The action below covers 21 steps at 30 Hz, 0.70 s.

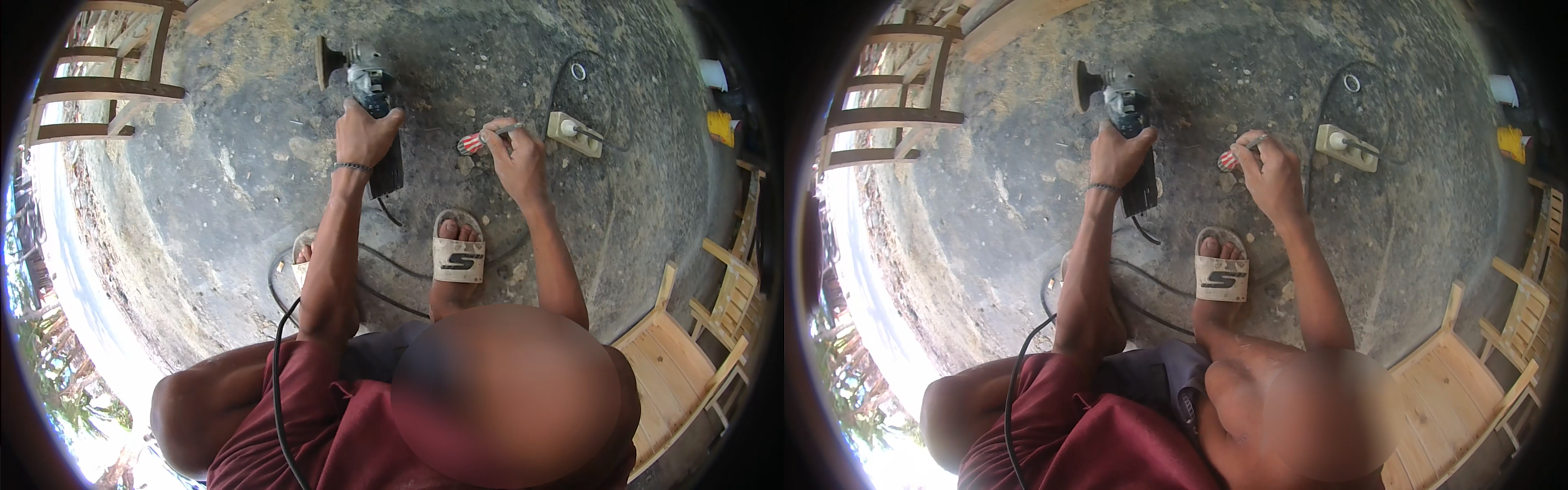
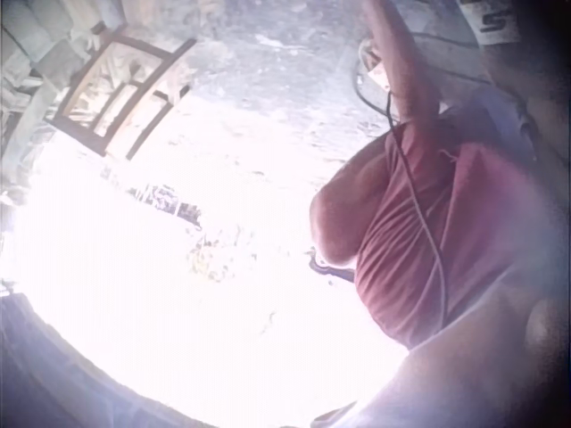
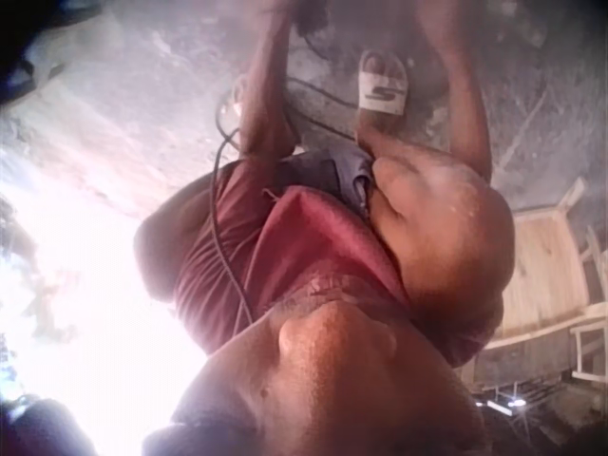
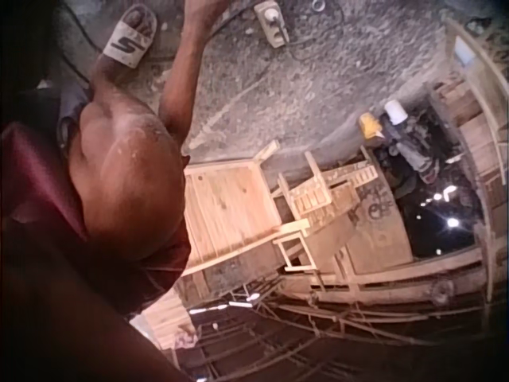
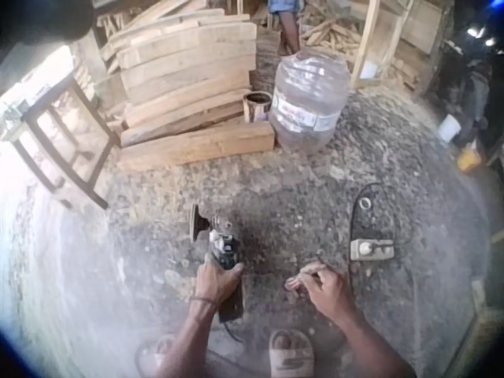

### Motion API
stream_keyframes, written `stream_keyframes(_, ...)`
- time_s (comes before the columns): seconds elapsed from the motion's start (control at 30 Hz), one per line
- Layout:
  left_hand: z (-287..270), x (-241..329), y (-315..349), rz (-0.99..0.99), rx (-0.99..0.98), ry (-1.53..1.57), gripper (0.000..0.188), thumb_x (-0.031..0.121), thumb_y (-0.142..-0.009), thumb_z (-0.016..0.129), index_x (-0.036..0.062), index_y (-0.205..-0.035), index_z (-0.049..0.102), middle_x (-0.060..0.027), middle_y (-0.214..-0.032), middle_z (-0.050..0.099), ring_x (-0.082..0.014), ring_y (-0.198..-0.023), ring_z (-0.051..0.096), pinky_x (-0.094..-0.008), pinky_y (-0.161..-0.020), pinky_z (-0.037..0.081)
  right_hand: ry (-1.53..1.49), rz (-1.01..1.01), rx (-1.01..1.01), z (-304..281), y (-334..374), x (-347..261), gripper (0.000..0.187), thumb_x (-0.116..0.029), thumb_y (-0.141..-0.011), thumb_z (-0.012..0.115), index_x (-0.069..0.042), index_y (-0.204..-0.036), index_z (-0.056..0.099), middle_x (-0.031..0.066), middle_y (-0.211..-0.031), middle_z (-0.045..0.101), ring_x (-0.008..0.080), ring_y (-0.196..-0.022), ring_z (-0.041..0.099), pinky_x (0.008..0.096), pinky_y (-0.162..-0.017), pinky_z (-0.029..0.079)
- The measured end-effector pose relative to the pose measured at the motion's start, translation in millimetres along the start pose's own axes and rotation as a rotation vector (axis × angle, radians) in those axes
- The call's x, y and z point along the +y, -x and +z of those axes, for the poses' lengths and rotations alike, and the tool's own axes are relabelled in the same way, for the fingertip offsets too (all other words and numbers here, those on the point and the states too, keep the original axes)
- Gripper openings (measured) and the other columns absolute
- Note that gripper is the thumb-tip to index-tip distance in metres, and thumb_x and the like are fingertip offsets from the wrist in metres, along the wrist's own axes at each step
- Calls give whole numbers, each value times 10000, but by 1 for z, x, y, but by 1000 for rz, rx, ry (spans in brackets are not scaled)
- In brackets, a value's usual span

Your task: The person repairs a handheld angle grinder by hand and using a screwdriver, opening the motor housing and manipulating internal components.

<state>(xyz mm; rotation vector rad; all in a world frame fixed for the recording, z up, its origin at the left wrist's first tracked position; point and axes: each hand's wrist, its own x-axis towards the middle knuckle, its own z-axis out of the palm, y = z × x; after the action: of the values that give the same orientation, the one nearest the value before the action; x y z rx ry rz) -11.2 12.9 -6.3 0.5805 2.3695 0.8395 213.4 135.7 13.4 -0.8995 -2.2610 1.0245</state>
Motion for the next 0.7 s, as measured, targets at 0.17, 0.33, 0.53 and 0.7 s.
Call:
stream_keyframes(0.17, 17, 2, -4, 6, 34, -90, 698, 399, -735, 738, -174, -1075, 529, -391, -985, 665, -519, -967, 671, -515, -868, 537, 7, 13, -2, -4, 1, 1, 90, -102, -940, 700, -21, -957, 665, 112, -837, 702, 199, -653, 646, 342, -599, 495)
stream_keyframes(0.33, 29, 3, -8, 1, 105, -65, 737, 429, -751, 734, -187, -1097, 526, -395, -1042, 647, -521, -1016, 649, -522, -907, 520, -43, 83, 26, 6, 10, 8, 120, -121, -954, 694, -8, -988, 677, 121, -876, 712, 198, -678, 659, 334, -611, 504)
stream_keyframes(0.53, 46, 1, -8, -22, 193, -55, 775, 471, -762, 759, -168, -1135, 528, -387, -1200, 568, -519, -1107, 598, -532, -944, 491, -176, 164, 93, 25, 15, 28, 168, -149, -979, 681, 6, -1043, 690, 95, -872, 723, 126, -717, 673, 292, -619, 517)
stream_keyframes(0.7, 60, -7, -8, 51, 274, -89, 817, 552, -783, 752, -154, -1134, 540, -350, -1185, 579, -514, -1088, 604, -531, -923, 502, -389, 260, 173, 36, 13, 35, 173, -149, -990, 676, 12, -1049, 696, 63, -860, 721, 81, -772, 673, 263, -656, 532)
